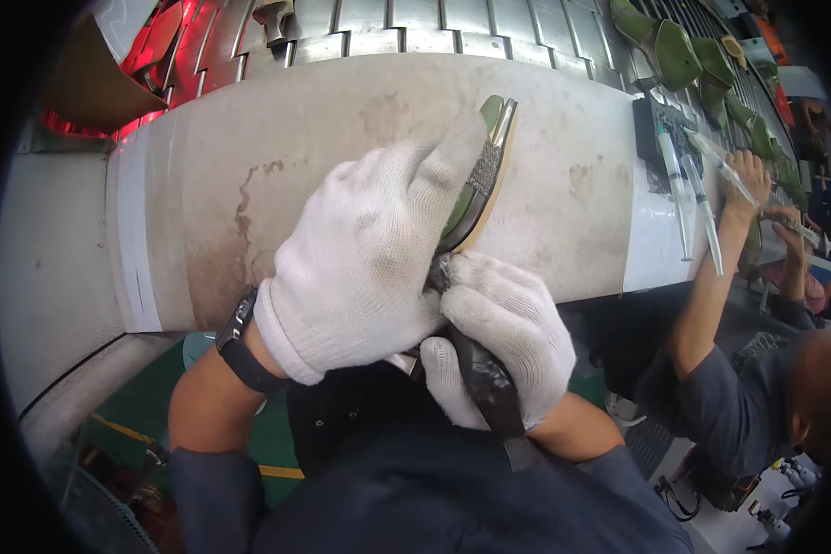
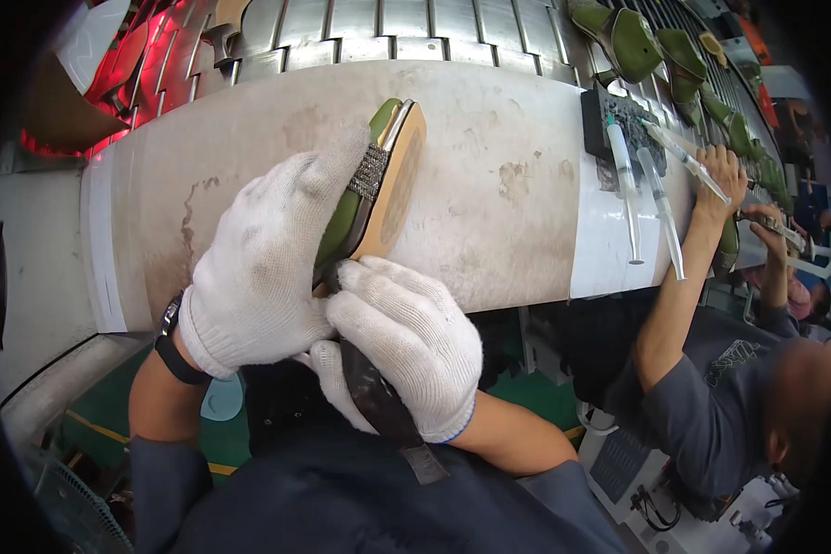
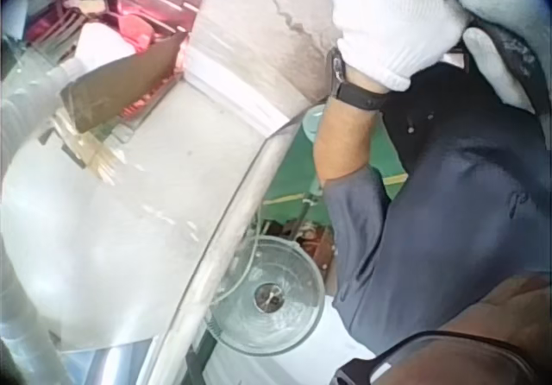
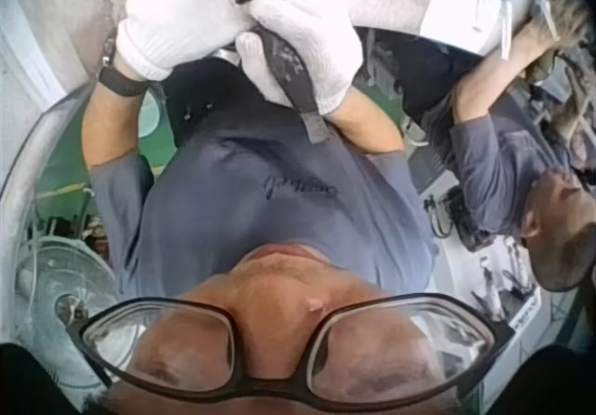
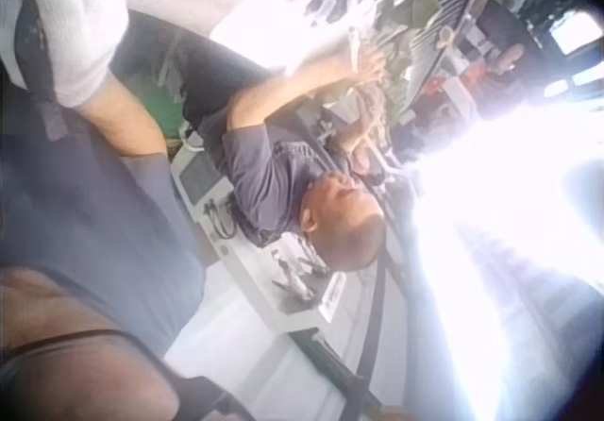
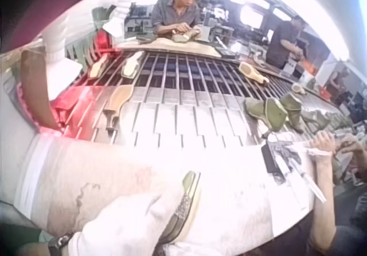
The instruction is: The person assembles high-heeled shoes by taking soles and shoe lasts from a conveyor, pressing the soles onto the shoes by hand, and hammering along the edges with a hammer before placing them back on the conveyor.
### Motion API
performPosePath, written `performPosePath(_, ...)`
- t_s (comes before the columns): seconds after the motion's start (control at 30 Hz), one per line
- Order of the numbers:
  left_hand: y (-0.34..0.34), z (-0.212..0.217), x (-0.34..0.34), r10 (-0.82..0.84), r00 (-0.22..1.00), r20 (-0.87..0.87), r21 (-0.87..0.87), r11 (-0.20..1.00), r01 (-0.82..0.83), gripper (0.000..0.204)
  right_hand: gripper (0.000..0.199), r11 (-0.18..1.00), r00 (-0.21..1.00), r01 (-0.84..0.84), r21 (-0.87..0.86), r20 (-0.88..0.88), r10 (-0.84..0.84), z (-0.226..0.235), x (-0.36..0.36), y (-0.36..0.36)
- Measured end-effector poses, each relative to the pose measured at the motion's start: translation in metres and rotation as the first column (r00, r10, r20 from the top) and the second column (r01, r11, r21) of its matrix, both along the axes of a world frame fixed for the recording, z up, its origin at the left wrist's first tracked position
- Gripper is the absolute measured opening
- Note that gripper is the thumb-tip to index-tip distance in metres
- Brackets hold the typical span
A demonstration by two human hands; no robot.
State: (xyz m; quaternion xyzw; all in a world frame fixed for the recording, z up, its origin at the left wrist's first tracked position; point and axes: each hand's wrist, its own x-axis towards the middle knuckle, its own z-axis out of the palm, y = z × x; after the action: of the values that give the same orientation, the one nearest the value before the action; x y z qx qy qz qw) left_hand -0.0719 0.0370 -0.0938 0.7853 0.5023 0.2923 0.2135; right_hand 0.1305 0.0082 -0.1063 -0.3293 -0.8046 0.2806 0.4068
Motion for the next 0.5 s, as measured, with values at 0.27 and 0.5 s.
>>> performPosePath(0.27, -0.002, -0.021, -0.040, -0.039, 0.949, 0.314, -0.170, 0.981, 0.097, 0.065, 0.039, 0.999, 0.998, -0.010, 0.049, -0.057, 0.013, 0.006, 0.018, 0.020)
performPosePath(0.5, 0.002, -0.029, -0.039, -0.069, 0.953, 0.296, -0.011, 0.997, 0.075, 0.058, 0.035, 0.994, 0.996, -0.086, -0.074, -0.030, 0.084, 0.004, 0.000, 0.002)
